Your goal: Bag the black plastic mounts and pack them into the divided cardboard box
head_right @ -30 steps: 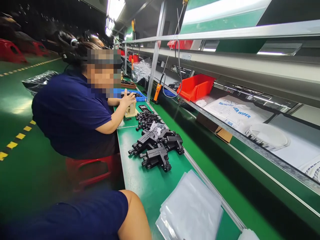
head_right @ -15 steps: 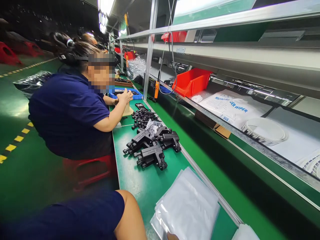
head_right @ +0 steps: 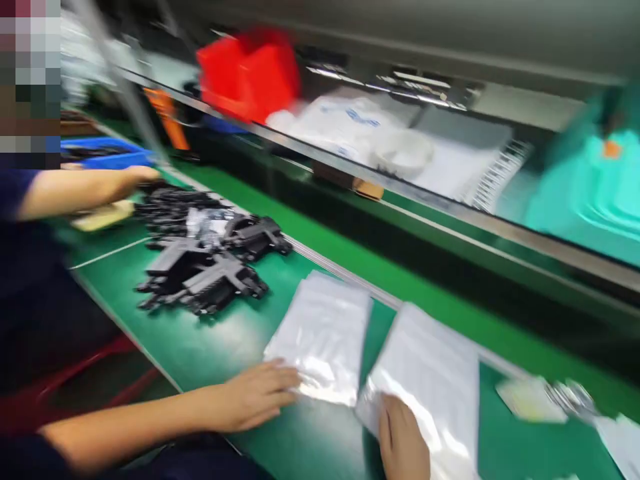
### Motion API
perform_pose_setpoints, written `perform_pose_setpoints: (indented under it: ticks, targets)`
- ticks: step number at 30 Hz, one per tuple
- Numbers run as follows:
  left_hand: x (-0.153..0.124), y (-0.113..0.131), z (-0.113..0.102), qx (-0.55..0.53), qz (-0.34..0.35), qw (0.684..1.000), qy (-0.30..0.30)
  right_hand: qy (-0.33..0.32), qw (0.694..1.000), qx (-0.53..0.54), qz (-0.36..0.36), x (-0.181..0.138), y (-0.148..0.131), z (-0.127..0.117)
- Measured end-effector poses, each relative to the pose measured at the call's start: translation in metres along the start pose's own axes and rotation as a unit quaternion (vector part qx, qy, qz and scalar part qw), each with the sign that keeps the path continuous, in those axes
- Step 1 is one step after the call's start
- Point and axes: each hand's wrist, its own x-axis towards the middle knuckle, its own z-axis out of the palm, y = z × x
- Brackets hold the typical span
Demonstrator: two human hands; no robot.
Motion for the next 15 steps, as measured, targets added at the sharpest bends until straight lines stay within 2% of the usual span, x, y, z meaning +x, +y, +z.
perform_pose_setpoints:
  ticks: [2, 4, 7, 9, 11, 13, 15]
  targets:
    - [-0.007, -0.015, 0.003, 0.076, -0.018, 0.997, 0.009, 0.003, 0.999, -0.044, 0.012, -0.014, -0.002, -0.011]
    - [-0.005, -0.025, 0.004, 0.121, -0.020, 0.992, 0.001, -0.005, 0.998, -0.064, 0.024, -0.015, -0.009, -0.018]
    - [0.016, -0.030, 0.003, 0.156, -0.022, 0.987, -0.039, -0.010, 0.998, -0.057, 0.039, -0.007, -0.012, -0.027]
    - [0.032, -0.032, 0.002, 0.163, -0.014, 0.984, -0.075, -0.001, 0.996, -0.058, 0.065, -0.007, -0.003, -0.038]
    - [0.043, -0.037, 0.000, 0.161, 0.001, 0.981, -0.108, 0.033, 0.989, -0.076, 0.124, -0.013, 0.017, -0.050]
    - [0.045, -0.046, -0.003, 0.155, 0.016, 0.979, -0.128, 0.067, 0.970, -0.094, 0.213, -0.024, 0.041, -0.059]
    - [0.040, -0.054, -0.004, 0.152, 0.034, 0.979, -0.134, 0.068, 0.948, -0.090, 0.297, -0.036, 0.061, -0.063]
